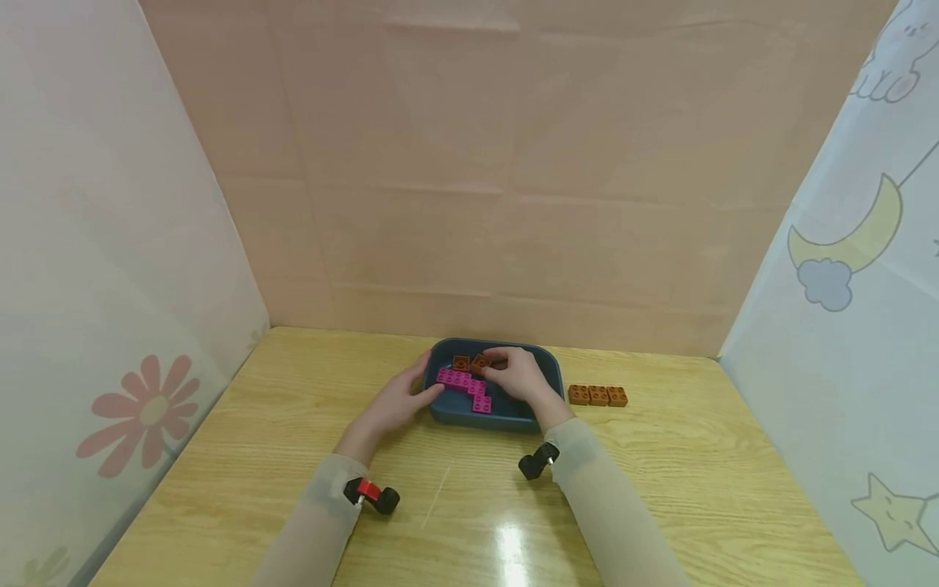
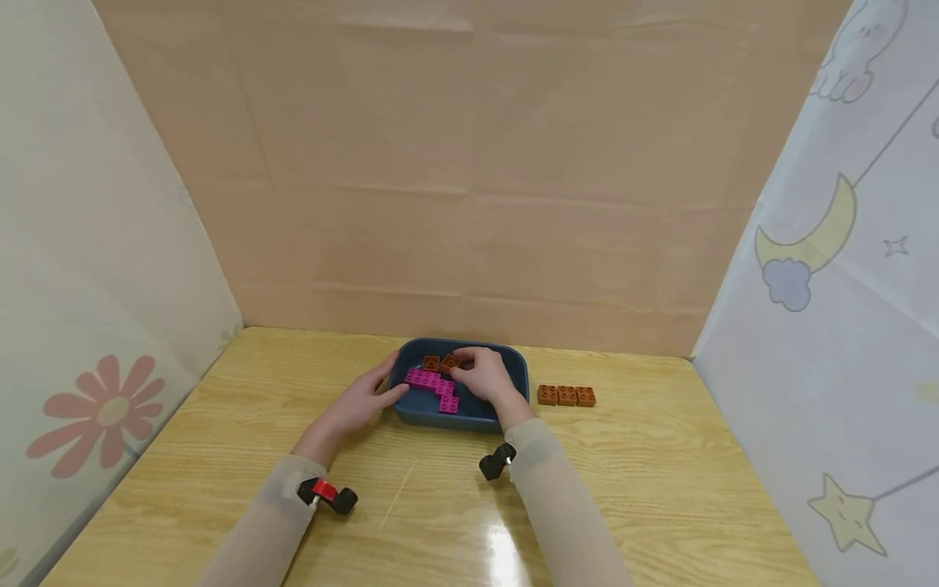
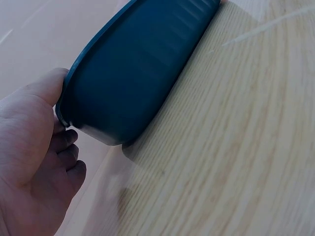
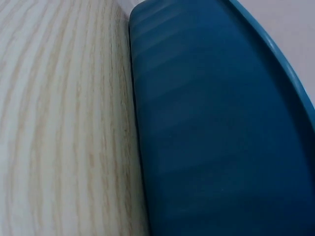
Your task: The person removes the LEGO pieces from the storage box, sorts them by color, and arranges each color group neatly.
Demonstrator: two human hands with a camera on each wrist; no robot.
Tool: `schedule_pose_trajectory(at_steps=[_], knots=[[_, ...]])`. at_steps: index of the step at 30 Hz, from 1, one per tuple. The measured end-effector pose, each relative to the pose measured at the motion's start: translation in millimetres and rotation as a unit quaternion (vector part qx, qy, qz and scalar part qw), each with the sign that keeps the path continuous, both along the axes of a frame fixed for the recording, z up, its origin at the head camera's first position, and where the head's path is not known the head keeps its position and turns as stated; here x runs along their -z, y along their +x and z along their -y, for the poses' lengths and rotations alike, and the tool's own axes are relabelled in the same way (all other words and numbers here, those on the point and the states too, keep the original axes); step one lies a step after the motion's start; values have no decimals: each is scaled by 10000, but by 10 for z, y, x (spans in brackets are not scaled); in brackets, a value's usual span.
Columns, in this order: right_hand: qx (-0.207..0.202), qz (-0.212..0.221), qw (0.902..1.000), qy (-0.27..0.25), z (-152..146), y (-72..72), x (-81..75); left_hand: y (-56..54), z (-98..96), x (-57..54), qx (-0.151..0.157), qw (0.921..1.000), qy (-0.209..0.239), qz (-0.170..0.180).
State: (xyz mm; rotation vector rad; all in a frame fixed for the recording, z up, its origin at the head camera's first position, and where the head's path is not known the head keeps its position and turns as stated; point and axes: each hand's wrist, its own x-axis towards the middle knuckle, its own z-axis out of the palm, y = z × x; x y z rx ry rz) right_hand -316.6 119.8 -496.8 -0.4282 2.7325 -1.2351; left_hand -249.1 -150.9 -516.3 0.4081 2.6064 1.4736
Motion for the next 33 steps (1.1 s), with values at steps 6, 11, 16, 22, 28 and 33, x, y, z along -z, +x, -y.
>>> schedule_pose_trajectory(at_steps=[6, 11, 16, 22, 28, 33], knots=[[15, -111, 9999, -92, -2, -4, -10, -12, 0, -3, 39, 10000, 50, -53], [65, -213, 9992, -323, -3, 13, -32, -15, 2, -7, 59, 9999, 141, -75], [27, -279, 9981, -552, -1, 14, -37, 1, 2, -21, 52, 9998, 171, -65], [-48, -396, 9961, -785, 6, 30, -71, 11, 5, -31, 42, 9998, 166, -77], [16, -133, 9862, -1650, -40, 57, -126, 9, 9, -5, 23, 10000, 31, -73], [145, 214, 9670, -2535, -130, 98, -206, 0, 1, 8, 48, 9999, -45, -98]])
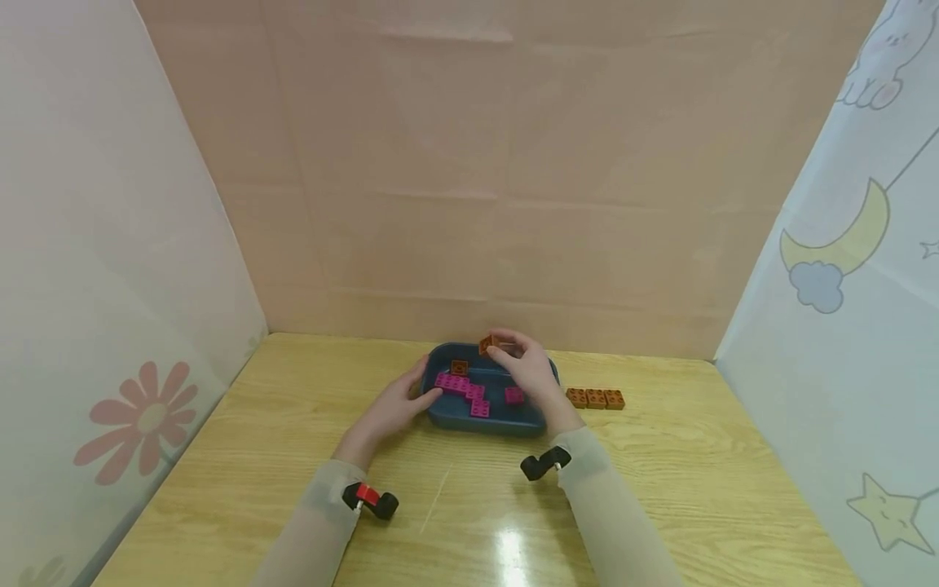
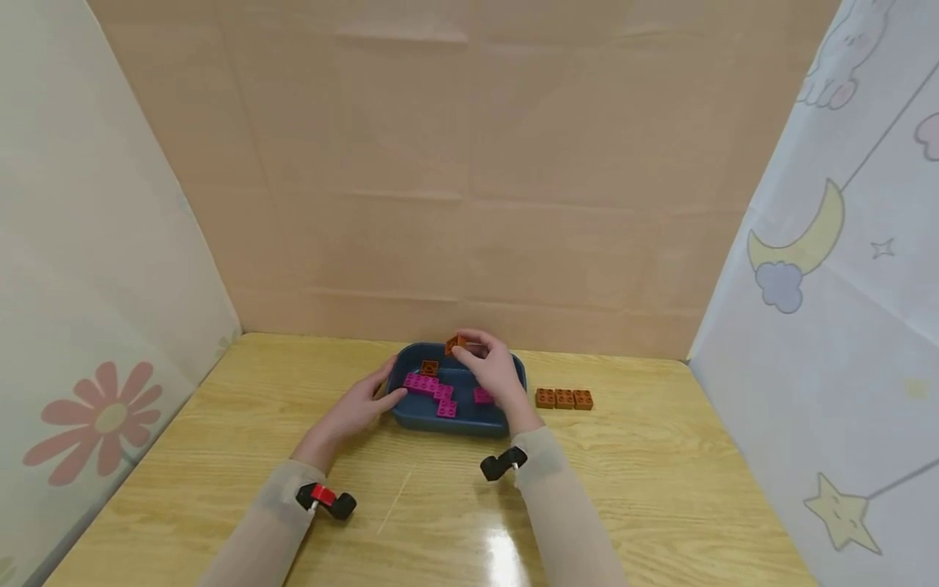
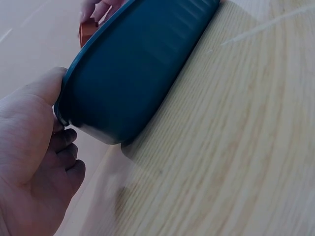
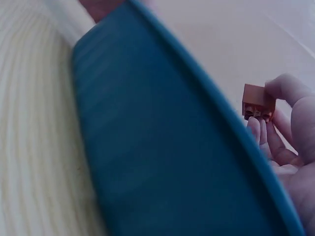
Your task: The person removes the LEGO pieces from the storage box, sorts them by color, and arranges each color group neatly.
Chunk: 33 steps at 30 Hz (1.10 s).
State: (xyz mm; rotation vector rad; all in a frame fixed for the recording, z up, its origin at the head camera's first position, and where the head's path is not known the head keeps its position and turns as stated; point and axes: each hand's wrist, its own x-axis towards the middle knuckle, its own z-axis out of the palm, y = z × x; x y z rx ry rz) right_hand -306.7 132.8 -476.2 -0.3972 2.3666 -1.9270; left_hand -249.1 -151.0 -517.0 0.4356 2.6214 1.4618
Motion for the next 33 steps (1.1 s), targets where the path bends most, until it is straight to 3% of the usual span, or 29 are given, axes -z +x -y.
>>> schedule_pose_trajectory(at_steps=[6, 10, 13, 22, 33], knots=[[117, 81, 9967, -802, -199, 9, 0, 11, -23, -8, -40, 10000, 53, 50], [104, 221, 9867, -1608, -340, 41, 36, 35, -35, -11, 0, 10000, 43, 66], [96, 259, 9807, -1934, -407, 69, 39, 58, -35, -13, 28, 9999, 116, 63], [564, 58, 9877, -1457, -475, 42, -22, 60, -14, -7, -23, 9999, 128, 64], [693, 198, 9939, -839, -700, 57, -11, -7, 7, 13, 24, 10000, 84, 48]])
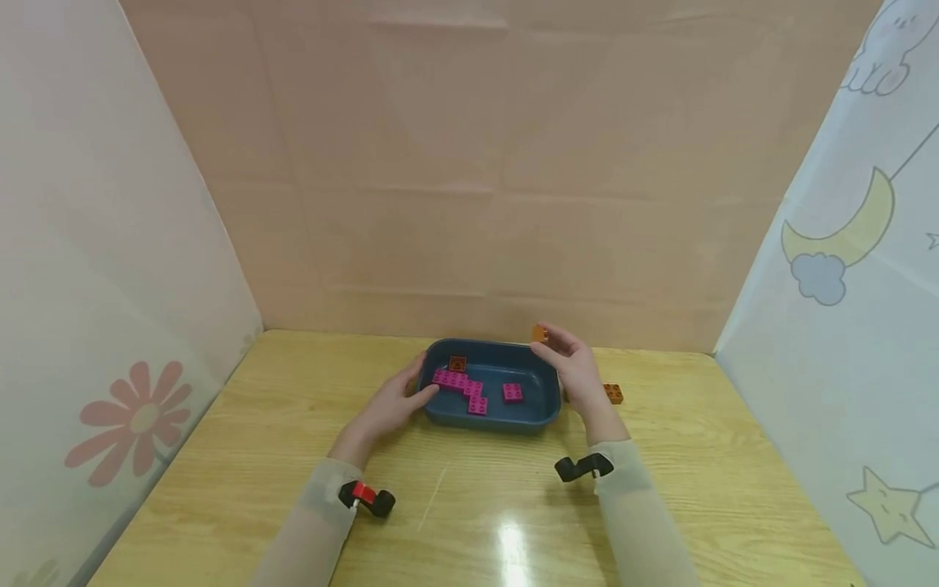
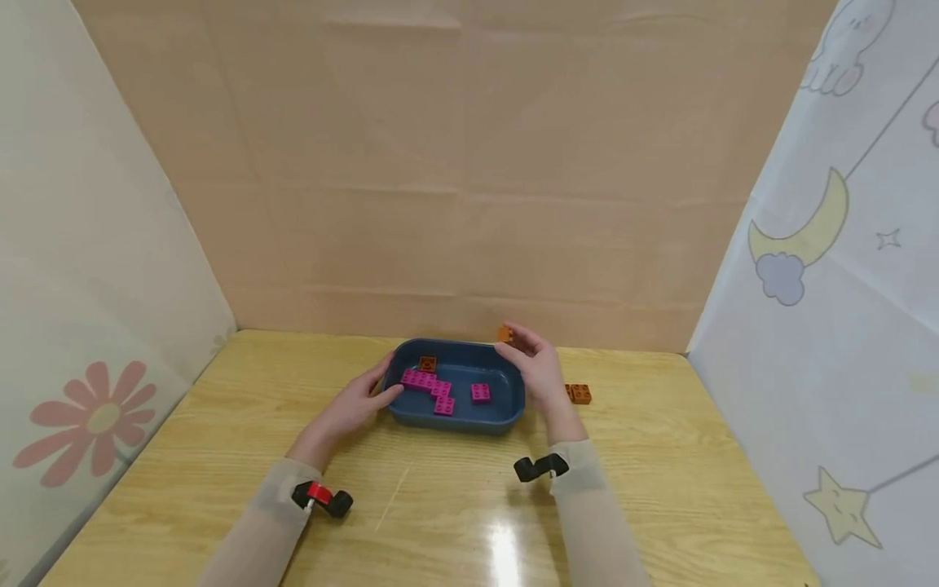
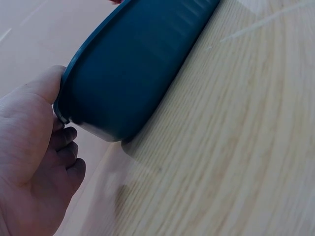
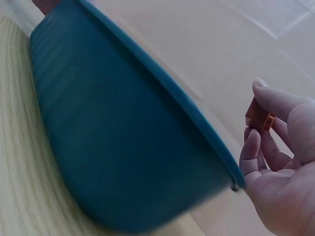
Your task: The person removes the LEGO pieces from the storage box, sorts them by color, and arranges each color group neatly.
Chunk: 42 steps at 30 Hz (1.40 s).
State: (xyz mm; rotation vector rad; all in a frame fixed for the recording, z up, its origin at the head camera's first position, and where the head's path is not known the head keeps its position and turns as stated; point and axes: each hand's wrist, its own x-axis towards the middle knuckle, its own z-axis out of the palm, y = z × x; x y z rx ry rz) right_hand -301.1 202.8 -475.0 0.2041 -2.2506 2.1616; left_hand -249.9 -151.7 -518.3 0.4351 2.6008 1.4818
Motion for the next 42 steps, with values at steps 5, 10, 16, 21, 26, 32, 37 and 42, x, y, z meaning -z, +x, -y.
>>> schedule_pose_trajectory(at_steps=[5, 10, 16, 21, 26, 32, 37, 42], knots=[[-29, 5, 9999, 142, -177, 25, 8, 15, 2, -12, -3, 10000, -1, 44], [-46, -60, 9999, 153, -364, 23, 54, 5, 9, -11, 57, 10000, -20, 21], [-36, -66, 9992, 381, -584, 72, 65, -11, 13, -9, 28, 10000, -82, 42], [-90, -55, 9982, 586, -769, 122, 70, -6, 2, -19, 40, 9999, -122, 4], [-96, -68, 9968, 795, -926, 156, 61, 13, 1, -37, 20, 10000, -48, 41], [46, -34, 9927, 1201, -1084, 193, 25, 10, -1, -47, 17, 9999, -153, -42], [168, -22, 9898, 1412, -1218, 207, 18, -3, -8, -30, 9, 9998, -202, -88], [167, 0, 9867, 1619, -1371, 222, 33, 1, -5, -24, 42, 9997, -200, -131]])
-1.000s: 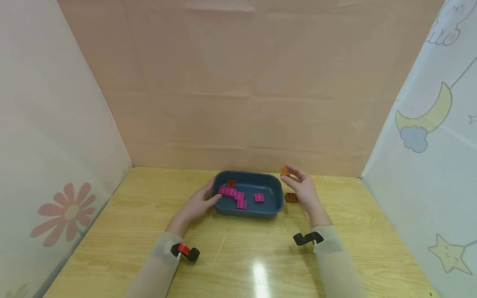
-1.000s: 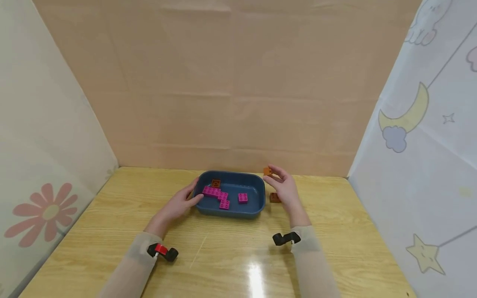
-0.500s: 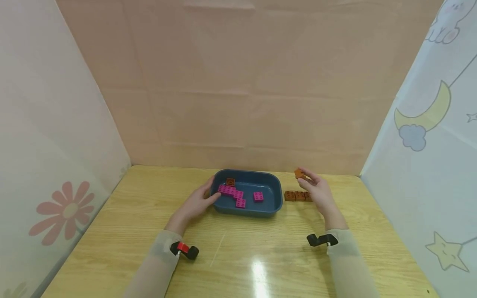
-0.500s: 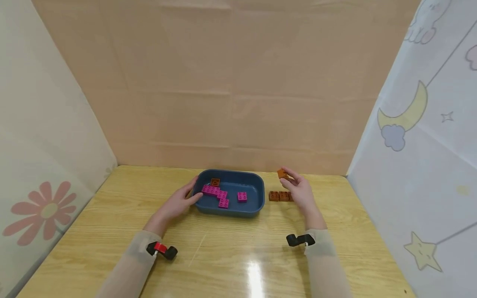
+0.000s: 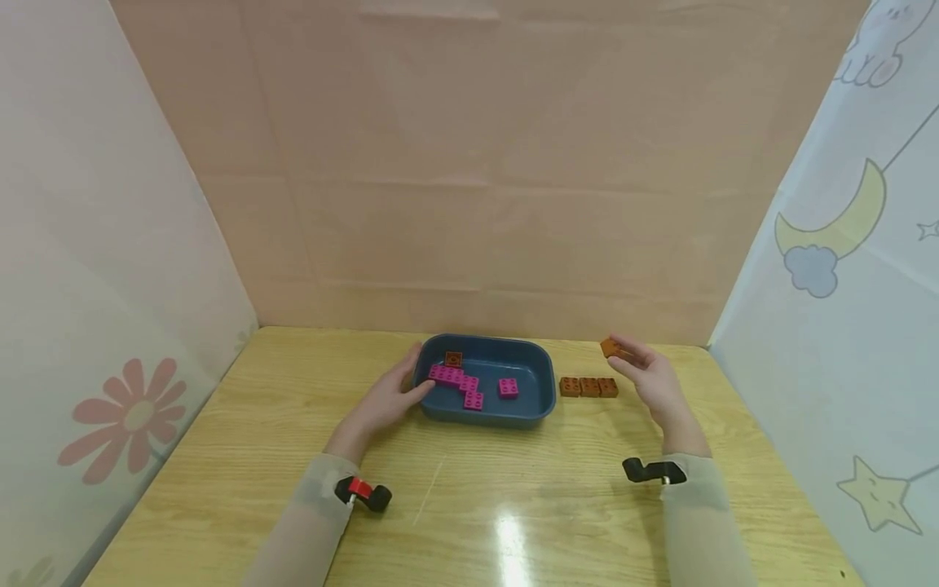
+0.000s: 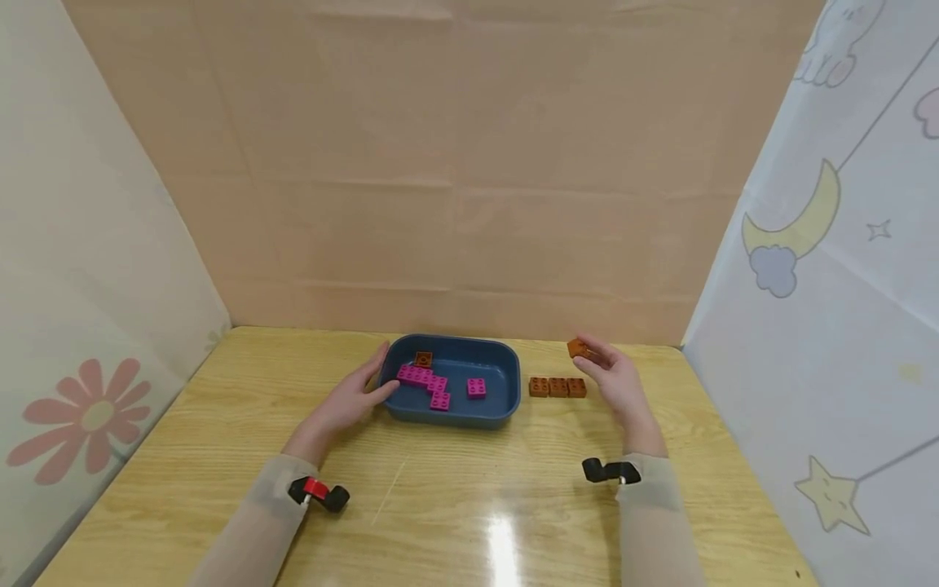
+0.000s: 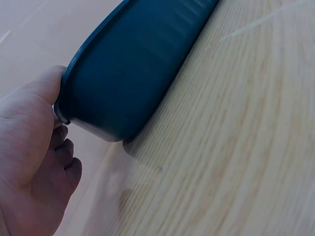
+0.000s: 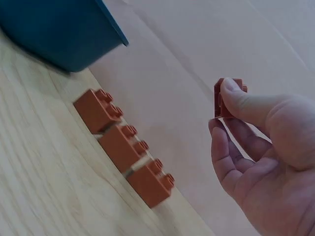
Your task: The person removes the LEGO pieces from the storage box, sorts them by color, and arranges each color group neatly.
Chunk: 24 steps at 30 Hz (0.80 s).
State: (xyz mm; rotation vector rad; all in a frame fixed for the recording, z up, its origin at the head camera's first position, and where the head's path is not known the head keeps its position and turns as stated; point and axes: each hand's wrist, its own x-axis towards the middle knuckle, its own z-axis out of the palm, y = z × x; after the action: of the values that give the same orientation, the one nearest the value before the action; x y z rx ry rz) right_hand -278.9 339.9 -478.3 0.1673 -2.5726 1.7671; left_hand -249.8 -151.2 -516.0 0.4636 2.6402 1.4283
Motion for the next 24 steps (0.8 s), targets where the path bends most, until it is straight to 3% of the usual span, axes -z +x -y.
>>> schedule_pose_trajectory(at_steps=[11, 18, 24], knots=[[51, 140, 9962, 860, -303, 46, 50, 7, 10, 10, 28, 10000, -10, 14], [-141, 353, 9949, 935, -409, 59, 131, 20, 24, 8, 25, 10000, 5, 90], [-215, 459, 9896, 1348, -475, 55, 200, 16, 22, 3, 18, 9999, -171, 17]])
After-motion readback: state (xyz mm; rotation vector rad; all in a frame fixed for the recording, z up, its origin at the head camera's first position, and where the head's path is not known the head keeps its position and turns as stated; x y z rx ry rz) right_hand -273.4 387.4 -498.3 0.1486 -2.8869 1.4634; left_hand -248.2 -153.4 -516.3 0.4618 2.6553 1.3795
